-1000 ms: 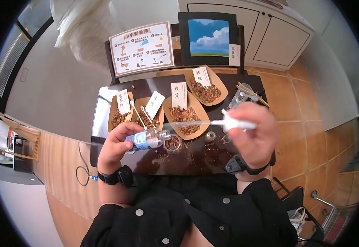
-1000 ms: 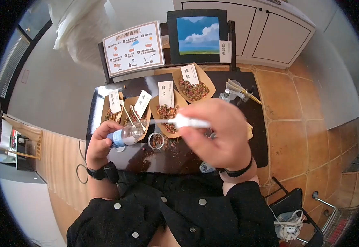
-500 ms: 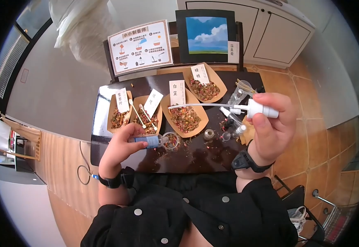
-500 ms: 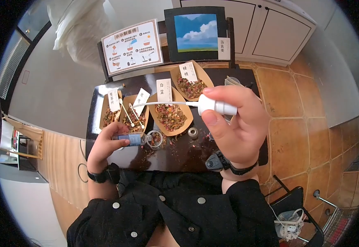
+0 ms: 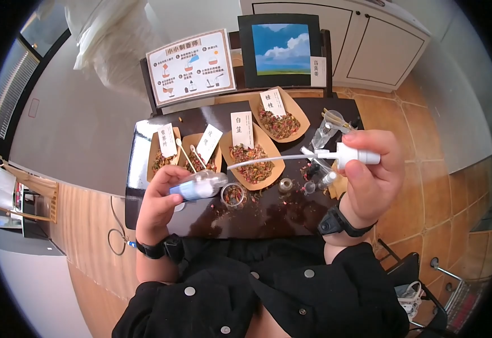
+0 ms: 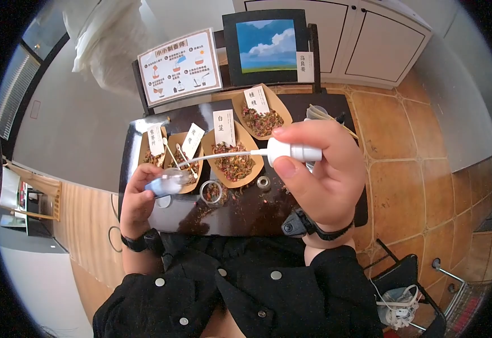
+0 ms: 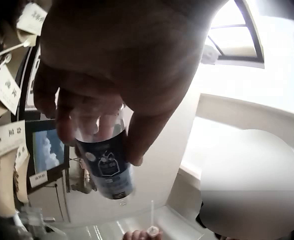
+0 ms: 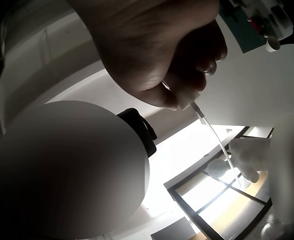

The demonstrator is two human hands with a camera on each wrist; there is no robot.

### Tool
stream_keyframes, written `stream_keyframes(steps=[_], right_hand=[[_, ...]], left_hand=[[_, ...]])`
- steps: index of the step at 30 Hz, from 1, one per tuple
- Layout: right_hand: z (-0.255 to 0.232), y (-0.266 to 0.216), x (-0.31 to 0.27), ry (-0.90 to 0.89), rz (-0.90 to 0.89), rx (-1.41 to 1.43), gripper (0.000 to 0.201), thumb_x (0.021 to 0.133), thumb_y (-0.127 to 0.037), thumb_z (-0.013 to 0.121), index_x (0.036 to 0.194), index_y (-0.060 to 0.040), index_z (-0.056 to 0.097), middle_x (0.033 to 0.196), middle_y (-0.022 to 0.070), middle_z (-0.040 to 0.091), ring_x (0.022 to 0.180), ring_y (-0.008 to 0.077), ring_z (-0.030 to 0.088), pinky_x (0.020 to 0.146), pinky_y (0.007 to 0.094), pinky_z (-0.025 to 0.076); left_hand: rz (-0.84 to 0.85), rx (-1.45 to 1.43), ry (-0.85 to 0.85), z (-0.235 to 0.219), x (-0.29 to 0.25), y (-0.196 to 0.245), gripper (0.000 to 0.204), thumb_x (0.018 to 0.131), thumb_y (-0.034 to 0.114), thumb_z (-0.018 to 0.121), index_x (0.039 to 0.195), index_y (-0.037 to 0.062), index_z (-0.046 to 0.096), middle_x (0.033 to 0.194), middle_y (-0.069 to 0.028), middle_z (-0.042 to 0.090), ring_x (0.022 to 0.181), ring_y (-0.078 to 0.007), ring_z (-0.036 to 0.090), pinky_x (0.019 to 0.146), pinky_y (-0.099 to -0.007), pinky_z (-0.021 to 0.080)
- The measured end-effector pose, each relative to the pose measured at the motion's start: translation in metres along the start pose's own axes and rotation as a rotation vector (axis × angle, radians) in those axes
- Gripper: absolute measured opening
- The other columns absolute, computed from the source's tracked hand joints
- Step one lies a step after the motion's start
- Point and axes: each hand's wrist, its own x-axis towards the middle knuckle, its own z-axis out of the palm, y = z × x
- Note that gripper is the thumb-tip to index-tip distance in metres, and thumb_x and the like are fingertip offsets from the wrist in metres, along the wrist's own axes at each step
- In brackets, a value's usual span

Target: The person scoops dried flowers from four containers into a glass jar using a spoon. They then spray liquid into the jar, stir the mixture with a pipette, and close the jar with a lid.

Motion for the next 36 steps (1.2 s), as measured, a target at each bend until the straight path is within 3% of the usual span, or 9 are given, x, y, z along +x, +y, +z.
stream_keyframes(steps=[2,14,21,25,30,31,32,34,36], right_hand=[[0.0,-0.001,-0.001,0.0,0.006,0.033,0.024,0.082,-0.005,0.074,0.104,0.0019,0.067,0.102,0.0102,0.068,0.088,0.0136,0.062,0.079,0.0254,0.046],[0.009,0.001,0.001,-0.113,0.01,0.057,0.024,0.082,-0.004,0.073,0.105,0.0015,0.068,0.096,0.0103,0.07,0.083,0.0141,0.065,0.075,0.026,0.049],[0.026,0.003,0.015,-0.58,0.01,-0.216,0.023,0.087,-0.018,0.071,0.105,-0.0049,0.068,0.086,0.0117,0.069,0.075,0.0311,0.066,0.066,0.0409,0.049],[0.049,0.026,0.001,-0.695,-0.098,-0.24,0.021,0.089,-0.019,0.071,0.102,-0.0035,0.068,0.085,0.0149,0.069,0.075,0.0312,0.067,0.064,0.0389,0.049],[0.058,0.03,-0.003,-0.879,0.056,-0.592,0.029,0.092,-0.034,0.069,0.093,-0.0052,0.064,0.067,0.0138,0.061,0.062,0.0335,0.063,0.054,0.041,0.045],[0.059,0.026,0.003,-0.986,0.169,-0.652,0.031,0.091,-0.033,0.07,0.101,-0.0045,0.063,0.075,0.0135,0.064,0.068,0.033,0.064,0.059,0.0415,0.047],[0.06,0.028,0.001,-0.983,0.172,-0.655,0.031,0.091,-0.033,0.07,0.101,-0.0045,0.063,0.075,0.0135,0.064,0.068,0.033,0.064,0.059,0.0415,0.047],[0.063,0.036,-0.005,-0.591,-0.061,-0.36,0.035,0.09,-0.031,0.07,0.112,-0.0039,0.062,0.086,0.0138,0.066,0.08,0.0326,0.066,0.067,0.0421,0.048],[0.064,0.039,-0.004,-0.605,-0.15,-0.311,0.037,0.091,-0.031,0.069,0.115,-0.0044,0.06,0.09,0.0143,0.066,0.081,0.0325,0.067,0.069,0.043,0.05]], left_hand=[[0.112,-0.227,-0.026,0.003,-0.001,-0.001,0.053,0.081,0.017,0.081,0.123,-0.0002,0.052,0.115,-0.0116,0.065,0.105,-0.0206,0.065,0.086,-0.0309,0.053],[0.102,-0.191,-0.057,-0.003,-0.003,-0.008,0.053,0.079,0.016,0.083,0.121,0.002,0.054,0.121,-0.0095,0.063,0.113,-0.0195,0.06,0.099,-0.0326,0.045],[0.073,-0.152,-0.087,0.006,-0.004,-0.001,0.052,0.081,0.015,0.081,0.122,0.0011,0.054,0.122,-0.0103,0.063,0.115,-0.0211,0.06,0.101,-0.0349,0.044],[0.05,-0.128,-0.105,0.017,-0.006,0.006,0.051,0.082,0.017,0.08,0.123,0.0008,0.054,0.122,-0.0107,0.063,0.115,-0.0212,0.06,0.101,-0.0354,0.045],[0.022,-0.103,-0.077,0.007,-0.006,-0.002,0.052,0.083,0.022,0.08,0.122,0.0007,0.054,0.119,-0.0099,0.064,0.111,-0.0195,0.061,0.097,-0.0322,0.046],[0.028,-0.079,-0.047,0.011,-0.006,0.0,0.052,0.083,0.023,0.08,0.122,0.0006,0.054,0.118,-0.0097,0.065,0.11,-0.0186,0.062,0.096,-0.0308,0.047],[0.027,-0.08,-0.052,0.012,-0.005,0.0,0.052,0.083,0.023,0.08,0.122,0.0006,0.054,0.118,-0.0097,0.065,0.11,-0.0186,0.062,0.096,-0.0308,0.047],[0.049,-0.096,-0.017,0.01,-0.005,-0.001,0.052,0.083,0.024,0.08,0.122,0.0004,0.054,0.117,-0.0097,0.065,0.109,-0.0183,0.062,0.095,-0.0306,0.047],[0.06,-0.097,-0.027,0.009,-0.004,-0.001,0.052,0.083,0.025,0.08,0.122,0.0003,0.054,0.117,-0.01,0.065,0.109,-0.0183,0.062,0.094,-0.0305,0.047]])
